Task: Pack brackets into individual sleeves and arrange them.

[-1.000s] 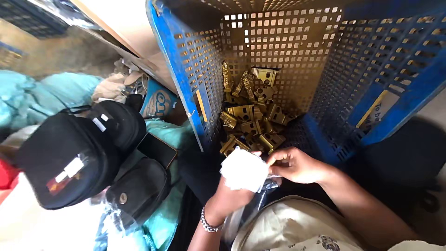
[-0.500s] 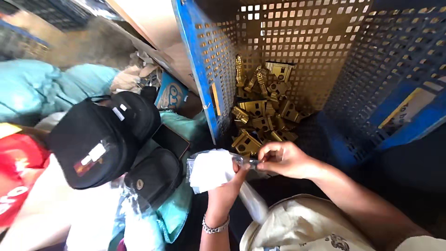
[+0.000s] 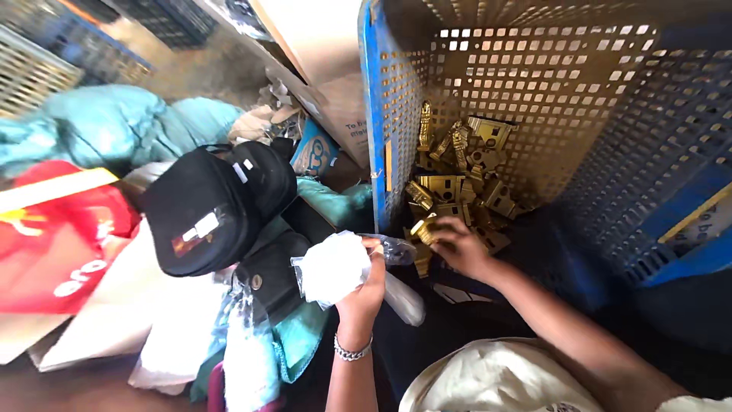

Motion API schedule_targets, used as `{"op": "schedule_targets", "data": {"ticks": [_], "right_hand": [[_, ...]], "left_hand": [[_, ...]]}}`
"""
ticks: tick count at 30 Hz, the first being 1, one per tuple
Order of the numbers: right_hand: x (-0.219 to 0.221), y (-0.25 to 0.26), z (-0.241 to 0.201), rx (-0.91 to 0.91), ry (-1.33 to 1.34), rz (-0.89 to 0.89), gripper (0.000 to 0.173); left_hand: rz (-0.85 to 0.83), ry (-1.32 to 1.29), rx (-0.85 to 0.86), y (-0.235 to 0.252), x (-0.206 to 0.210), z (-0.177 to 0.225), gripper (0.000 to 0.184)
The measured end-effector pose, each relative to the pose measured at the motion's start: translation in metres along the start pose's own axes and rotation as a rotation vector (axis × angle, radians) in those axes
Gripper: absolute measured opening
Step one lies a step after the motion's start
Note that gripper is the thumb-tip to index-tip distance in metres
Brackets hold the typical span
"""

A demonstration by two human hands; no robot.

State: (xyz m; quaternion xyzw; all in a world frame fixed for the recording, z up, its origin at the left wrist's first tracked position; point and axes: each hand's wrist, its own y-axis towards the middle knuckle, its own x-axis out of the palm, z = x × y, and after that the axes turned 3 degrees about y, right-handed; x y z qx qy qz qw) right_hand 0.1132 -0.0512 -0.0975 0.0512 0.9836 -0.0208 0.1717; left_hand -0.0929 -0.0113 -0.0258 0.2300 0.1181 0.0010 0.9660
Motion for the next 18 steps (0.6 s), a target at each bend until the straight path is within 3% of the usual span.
{"op": "schedule_targets", "data": {"ticks": [3,7,9,11,13,15,18], "right_hand": [[-0.051,-0.015,-0.036,0.081,0.415,0.122,0.043],[-0.085,-0.037,-0.078,0.039,0.677,-0.277,0.049],[-0.076,-0.036,-0.086,0.1,0.69,-0.206,0.042],[-0.062,-0.03,-0.078,-0.041,0.497,0.071,0.035],[-0.05,-0.024,-0.062,-0.263,0.065,0.248,0.029],[-0.045,-0.025,-0.055,-0.388,-0.106,0.251,0.027],[-0.057,-0.03,-0.062,-0.302,0.351,0.12,0.037]], "left_hand": [[-0.05,-0.038,-0.077,0.001,0.011,0.004,0.018],[-0.131,-0.17,-0.137,-0.002,0.045,0.013,0.027],[-0.142,-0.288,-0.317,0.001,0.059,0.032,0.024],[-0.128,-0.461,-0.456,0.009,0.065,0.045,0.019],[-0.164,-0.537,-0.468,0.015,0.067,0.05,0.017],[-0.198,-0.534,-0.418,0.016,0.066,0.052,0.017],[-0.201,-0.529,-0.396,0.026,0.061,0.055,0.017]]}}
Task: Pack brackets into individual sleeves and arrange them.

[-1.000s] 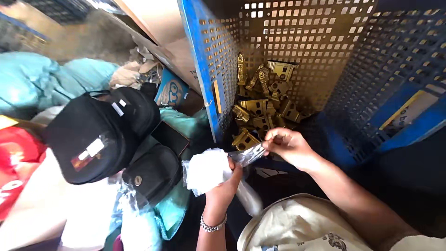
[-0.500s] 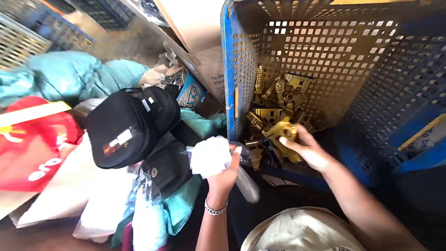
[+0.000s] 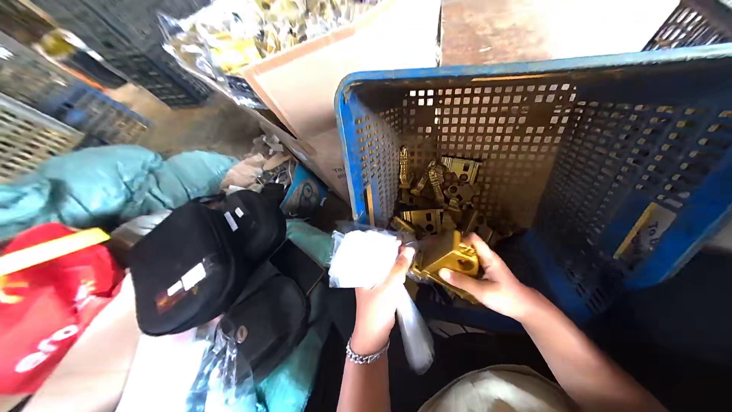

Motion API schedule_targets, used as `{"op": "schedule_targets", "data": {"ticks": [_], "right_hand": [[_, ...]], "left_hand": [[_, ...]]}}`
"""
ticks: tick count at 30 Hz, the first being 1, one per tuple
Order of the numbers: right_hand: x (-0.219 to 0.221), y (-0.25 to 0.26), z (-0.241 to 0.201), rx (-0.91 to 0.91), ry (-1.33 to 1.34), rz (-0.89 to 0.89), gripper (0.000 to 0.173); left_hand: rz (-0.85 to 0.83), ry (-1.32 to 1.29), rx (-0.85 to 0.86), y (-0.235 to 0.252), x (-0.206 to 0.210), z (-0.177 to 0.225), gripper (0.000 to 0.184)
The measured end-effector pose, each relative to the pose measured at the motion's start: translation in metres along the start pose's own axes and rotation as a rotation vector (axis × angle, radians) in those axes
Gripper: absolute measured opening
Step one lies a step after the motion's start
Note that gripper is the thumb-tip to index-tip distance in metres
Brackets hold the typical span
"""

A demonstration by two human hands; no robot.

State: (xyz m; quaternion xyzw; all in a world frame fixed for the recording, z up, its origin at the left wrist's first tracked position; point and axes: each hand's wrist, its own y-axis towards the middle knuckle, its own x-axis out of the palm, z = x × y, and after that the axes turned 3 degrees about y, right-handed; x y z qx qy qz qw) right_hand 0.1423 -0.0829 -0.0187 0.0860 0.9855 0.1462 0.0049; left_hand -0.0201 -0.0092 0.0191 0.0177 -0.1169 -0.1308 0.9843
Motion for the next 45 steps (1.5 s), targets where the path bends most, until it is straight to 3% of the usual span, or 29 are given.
{"op": "schedule_targets", "data": {"ticks": [2,4,6,8,10,14,16,18,20,22,24,26,27,29,30,31,33,35,37,39,41,42,45], "right_hand": [[-0.007,0.004,-0.015,0.212,0.33,-0.05,0.042],[-0.001,0.01,-0.02,0.27,0.346,0.028,0.033],[0.01,0.012,-0.008,0.076,-0.038,0.107,0.029],[0.019,0.008,0.003,-0.061,-0.485,0.012,0.026],[0.024,0.002,0.002,0.043,-0.637,-0.143,0.033],[0.014,0.014,-0.007,0.283,-0.424,-0.099,0.063],[0.007,0.018,-0.011,0.311,-0.146,-0.061,0.072],[-0.004,0.018,-0.018,0.274,0.068,-0.028,0.075],[-0.01,0.017,-0.018,0.133,-0.021,0.088,0.063],[-0.009,0.016,-0.012,0.02,-0.206,0.206,0.057],[-0.008,0.02,-0.006,-0.078,-0.335,0.239,0.055],[-0.017,0.02,-0.008,-0.036,-0.505,0.133,0.048],[-0.027,0.021,-0.017,0.084,-0.594,-0.002,0.041],[-0.048,0.037,-0.047,0.474,-0.718,-0.426,0.031],[-0.056,0.048,-0.059,0.576,-0.737,-0.614,0.028],[-0.063,0.056,-0.07,0.566,-0.704,-0.724,0.023],[-0.079,0.064,-0.086,0.315,-0.398,-0.621,0.011],[-0.076,0.078,-0.092,0.051,0.073,-0.26,0.019],[-0.058,0.091,-0.097,-0.021,0.341,-0.001,0.024],[-0.032,0.081,-0.082,0.118,0.193,-0.029,0.021],[-0.007,0.058,-0.054,0.285,-0.039,-0.275,0.034],[0.001,0.048,-0.041,0.331,-0.066,-0.326,0.032],[0.003,0.033,-0.023,0.375,-0.041,-0.194,0.016]], "left_hand": [[-0.017,-0.015,-0.069,-0.001,0.001,0.006,0.016],[-0.048,-0.027,-0.1,-0.005,0.004,0.007,0.015],[-0.026,-0.035,-0.04,-0.003,0.009,0.004,0.014],[-0.006,0.018,0.035,0.0,0.01,0.002,0.016],[-0.074,0.277,0.147,-0.005,0.003,0.0,0.029],[-0.253,0.699,0.412,-0.013,0.0,-0.012,0.036],[-0.15,0.751,0.425,-0.009,-0.001,-0.024,0.047],[0.058,0.633,0.418,-0.004,0.003,-0.026,0.049],[0.163,0.581,0.404,-0.006,0.011,-0.022,0.04],[0.027,0.643,0.363,-0.027,0.015,-0.021,0.035],[-0.272,0.497,0.296,-0.044,0.018,-0.015,0.034],[-0.347,0.5,0.293,-0.044,0.02,-0.021,0.03],[-0.315,0.489,0.239,-0.039,0.014,-0.024,0.03],[-0.187,0.272,0.051,-0.027,-0.007,-0.024,0.038],[-0.12,0.169,-0.08,-0.022,-0.018,-0.019,0.043],[-0.04,0.098,-0.187,-0.02,-0.028,-0.015,0.041],[0.079,0.034,-0.26,-0.019,-0.039,-0.013,0.033],[0.136,0.055,-0.19,-0.023,-0.042,-0.021,0.047],[0.157,0.084,-0.125,-0.024,-0.038,-0.032,0.058],[0.133,0.174,-0.071,-0.022,-0.025,-0.034,0.058],[0.072,0.313,-0.009,-0.019,-0.013,-0.036,0.058],[0.04,0.375,0.035,-0.018,-0.009,-0.04,0.058],[-0.045,0.29,0.087,-0.016,0.001,-0.041,0.061]]}}
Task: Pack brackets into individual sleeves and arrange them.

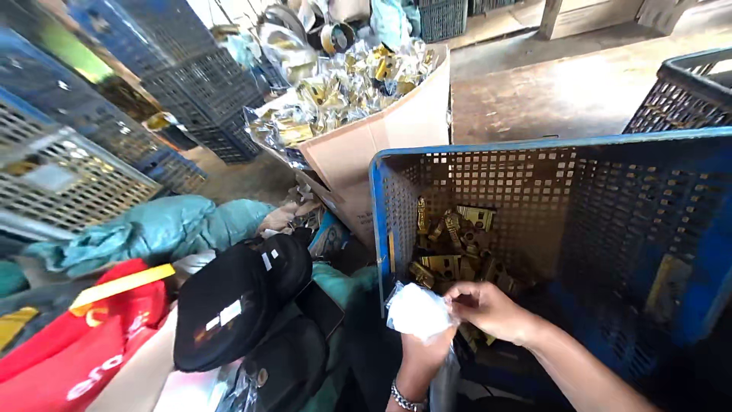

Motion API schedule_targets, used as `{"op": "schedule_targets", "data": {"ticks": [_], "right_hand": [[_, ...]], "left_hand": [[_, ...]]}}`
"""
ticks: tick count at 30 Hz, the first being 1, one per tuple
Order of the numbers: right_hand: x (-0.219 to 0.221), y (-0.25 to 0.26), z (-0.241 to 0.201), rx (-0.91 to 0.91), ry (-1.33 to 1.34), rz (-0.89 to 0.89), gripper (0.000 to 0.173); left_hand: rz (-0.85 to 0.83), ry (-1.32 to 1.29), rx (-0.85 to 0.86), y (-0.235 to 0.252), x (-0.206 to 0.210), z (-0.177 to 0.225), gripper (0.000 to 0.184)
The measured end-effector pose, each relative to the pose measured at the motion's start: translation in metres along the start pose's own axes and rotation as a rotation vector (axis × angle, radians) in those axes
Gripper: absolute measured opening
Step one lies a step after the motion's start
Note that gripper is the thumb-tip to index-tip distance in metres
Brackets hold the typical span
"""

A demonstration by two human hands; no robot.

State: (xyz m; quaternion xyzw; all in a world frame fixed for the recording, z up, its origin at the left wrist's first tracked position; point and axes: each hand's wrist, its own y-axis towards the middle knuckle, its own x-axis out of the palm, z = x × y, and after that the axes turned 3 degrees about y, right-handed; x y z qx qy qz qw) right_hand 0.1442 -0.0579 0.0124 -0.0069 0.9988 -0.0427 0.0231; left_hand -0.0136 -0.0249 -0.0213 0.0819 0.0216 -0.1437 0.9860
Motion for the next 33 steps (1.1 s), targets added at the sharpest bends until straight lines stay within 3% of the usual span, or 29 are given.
{"op": "schedule_targets", "data": {"ticks": [3,5,8,12,15,18,21,23,25,28,29,30,33], "right_hand": [[-0.004,-0.012,0.006,0.039,0.037,0.09,0.014],[-0.009,-0.02,0.008,0.026,0.201,0.045,0.008],[-0.021,-0.033,0.018,-0.016,0.365,-0.142,0.01],[-0.017,-0.039,0.018,0.088,0.334,0.078,0.016],[-0.019,-0.047,0.025,0.069,0.348,-0.023,0.007],[-0.019,-0.048,0.027,0.061,0.36,-0.126,0.028],[-0.013,-0.041,0.026,0.074,0.388,-0.065,0.008],[-0.011,-0.036,0.027,0.082,0.361,-0.016,0.008],[-0.012,-0.033,0.028,0.061,0.387,0.021,0.015],[-0.017,-0.031,0.028,-0.014,0.459,0.182,0.03],[-0.017,-0.028,0.024,-0.018,0.416,0.24,0.034],[-0.014,-0.025,0.02,-0.026,0.318,0.247,0.037],[0.001,-0.012,0.008,-0.164,-0.041,-0.056,0.03]], "left_hand": [[-0.164,-0.252,-0.292,-0.004,0.003,0.031,0.054],[-0.236,-0.361,-0.354,-0.002,-0.001,0.035,0.041],[-0.224,-0.324,-0.296,0.004,-0.007,0.024,0.046],[-0.296,-0.023,-0.21,0.004,-0.009,0.021,0.049],[-0.174,-0.034,-0.156,0.012,-0.007,0.023,0.035],[-0.195,-0.018,-0.126,0.011,-0.01,0.027,0.031],[-0.265,0.068,-0.003,0.005,-0.01,0.016,0.041],[-0.209,0.159,0.169,0.009,-0.014,0.003,0.046],[-0.006,0.252,0.323,0.023,-0.024,-0.011,0.051],[0.307,0.214,0.212,0.04,-0.047,-0.012,0.049],[0.297,0.173,0.108,0.039,-0.046,0.0,0.039],[0.184,0.106,0.006,0.032,-0.043,0.014,0.033],[-0.256,-0.053,-0.193,0.011,-0.021,0.035,0.036]]}}
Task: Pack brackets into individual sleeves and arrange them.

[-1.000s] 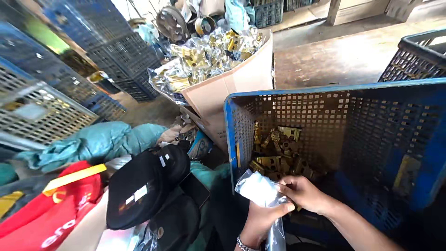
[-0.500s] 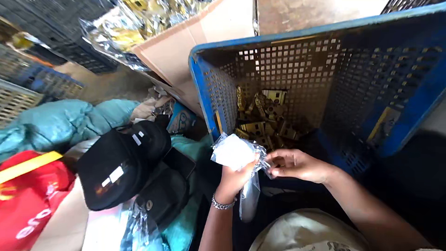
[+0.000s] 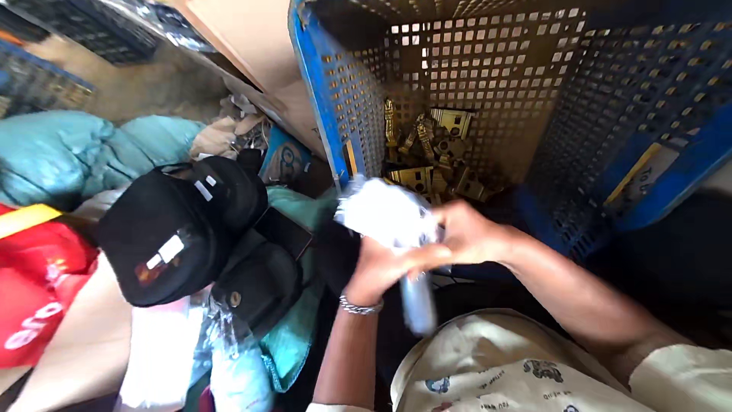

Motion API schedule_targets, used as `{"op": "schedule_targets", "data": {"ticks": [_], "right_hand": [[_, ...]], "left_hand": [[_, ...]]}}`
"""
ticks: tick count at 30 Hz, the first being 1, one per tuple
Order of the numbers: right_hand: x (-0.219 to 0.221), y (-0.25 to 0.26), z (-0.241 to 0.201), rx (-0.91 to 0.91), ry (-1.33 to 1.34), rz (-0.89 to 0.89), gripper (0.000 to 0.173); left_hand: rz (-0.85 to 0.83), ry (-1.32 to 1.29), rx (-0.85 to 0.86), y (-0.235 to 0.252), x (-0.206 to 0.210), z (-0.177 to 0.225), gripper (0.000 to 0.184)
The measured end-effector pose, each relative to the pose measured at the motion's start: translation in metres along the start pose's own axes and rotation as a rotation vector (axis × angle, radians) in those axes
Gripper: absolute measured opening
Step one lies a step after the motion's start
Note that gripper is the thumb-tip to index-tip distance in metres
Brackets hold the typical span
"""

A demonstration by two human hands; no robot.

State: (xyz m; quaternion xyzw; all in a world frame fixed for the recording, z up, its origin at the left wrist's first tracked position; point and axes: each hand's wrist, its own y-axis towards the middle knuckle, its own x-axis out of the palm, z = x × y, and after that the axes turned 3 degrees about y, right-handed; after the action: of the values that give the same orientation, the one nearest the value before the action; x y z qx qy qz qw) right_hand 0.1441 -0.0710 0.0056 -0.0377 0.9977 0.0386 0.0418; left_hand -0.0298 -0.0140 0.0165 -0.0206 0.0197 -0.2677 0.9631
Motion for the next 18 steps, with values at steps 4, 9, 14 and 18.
{"op": "schedule_targets", "data": {"ticks": [4,9,14,18], "right_hand": [[-0.014,0.012,-0.011,0.037,0.014,-0.054,0.034],[-0.015,0.017,0.026,0.161,-0.178,0.291,0.027],[0.024,0.03,0.1,0.58,-0.514,0.029,0.08],[0.029,0.027,0.121,0.567,-0.493,0.096,0.075]], "left_hand": [[0.091,0.181,0.188,-0.005,-0.021,-0.01,0.041],[0.506,0.499,0.435,-0.01,-0.046,-0.038,0.058],[0.546,0.376,0.414,-0.013,-0.042,-0.04,0.048],[0.512,0.296,0.413,-0.013,-0.039,-0.04,0.037]]}}
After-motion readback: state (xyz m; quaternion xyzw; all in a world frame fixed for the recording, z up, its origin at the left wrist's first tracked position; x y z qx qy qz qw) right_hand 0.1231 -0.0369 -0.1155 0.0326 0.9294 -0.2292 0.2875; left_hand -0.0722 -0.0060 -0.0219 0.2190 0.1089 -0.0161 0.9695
